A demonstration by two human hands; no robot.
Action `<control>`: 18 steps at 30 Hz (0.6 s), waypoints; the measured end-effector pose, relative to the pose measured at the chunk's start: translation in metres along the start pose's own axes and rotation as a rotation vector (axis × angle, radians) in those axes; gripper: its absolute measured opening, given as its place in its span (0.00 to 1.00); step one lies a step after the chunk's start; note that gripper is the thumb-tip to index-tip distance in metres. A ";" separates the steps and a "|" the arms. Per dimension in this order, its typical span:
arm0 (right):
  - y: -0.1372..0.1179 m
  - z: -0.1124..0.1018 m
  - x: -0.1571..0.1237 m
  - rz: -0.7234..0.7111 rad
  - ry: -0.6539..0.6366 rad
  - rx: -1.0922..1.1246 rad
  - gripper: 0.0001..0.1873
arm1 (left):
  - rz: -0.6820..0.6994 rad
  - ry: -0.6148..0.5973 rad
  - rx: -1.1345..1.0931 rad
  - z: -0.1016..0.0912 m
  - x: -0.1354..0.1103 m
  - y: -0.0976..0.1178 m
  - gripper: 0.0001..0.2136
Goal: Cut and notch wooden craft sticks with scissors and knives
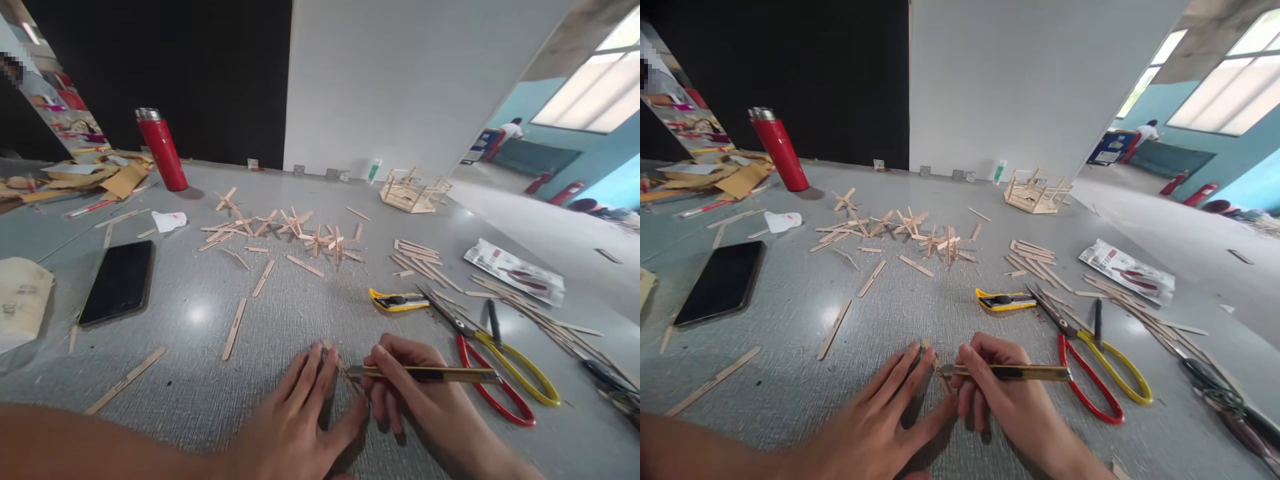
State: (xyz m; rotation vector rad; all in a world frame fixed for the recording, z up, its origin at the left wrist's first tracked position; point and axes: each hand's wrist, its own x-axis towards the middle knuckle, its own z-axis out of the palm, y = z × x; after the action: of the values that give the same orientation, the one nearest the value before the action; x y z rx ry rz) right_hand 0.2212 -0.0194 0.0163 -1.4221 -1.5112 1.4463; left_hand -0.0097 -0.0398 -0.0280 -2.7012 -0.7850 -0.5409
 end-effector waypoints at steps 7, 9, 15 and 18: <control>-0.002 0.010 0.003 0.025 0.099 -0.047 0.22 | -0.016 -0.045 -0.094 -0.004 0.002 -0.001 0.37; -0.002 0.012 0.004 0.011 0.141 -0.081 0.24 | -0.019 -0.060 -0.114 -0.005 0.002 -0.001 0.36; 0.002 0.005 0.007 -0.043 0.283 -0.123 0.28 | -0.048 -0.034 -0.188 -0.006 0.003 -0.001 0.30; -0.004 0.004 0.006 -0.045 0.344 -0.101 0.26 | -0.058 0.103 -0.229 -0.015 0.009 -0.001 0.20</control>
State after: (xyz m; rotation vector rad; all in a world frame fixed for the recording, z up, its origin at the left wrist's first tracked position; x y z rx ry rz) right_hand 0.2145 -0.0146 0.0181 -1.5920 -1.4003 1.0454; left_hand -0.0073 -0.0403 -0.0107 -2.8344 -0.8214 -0.8239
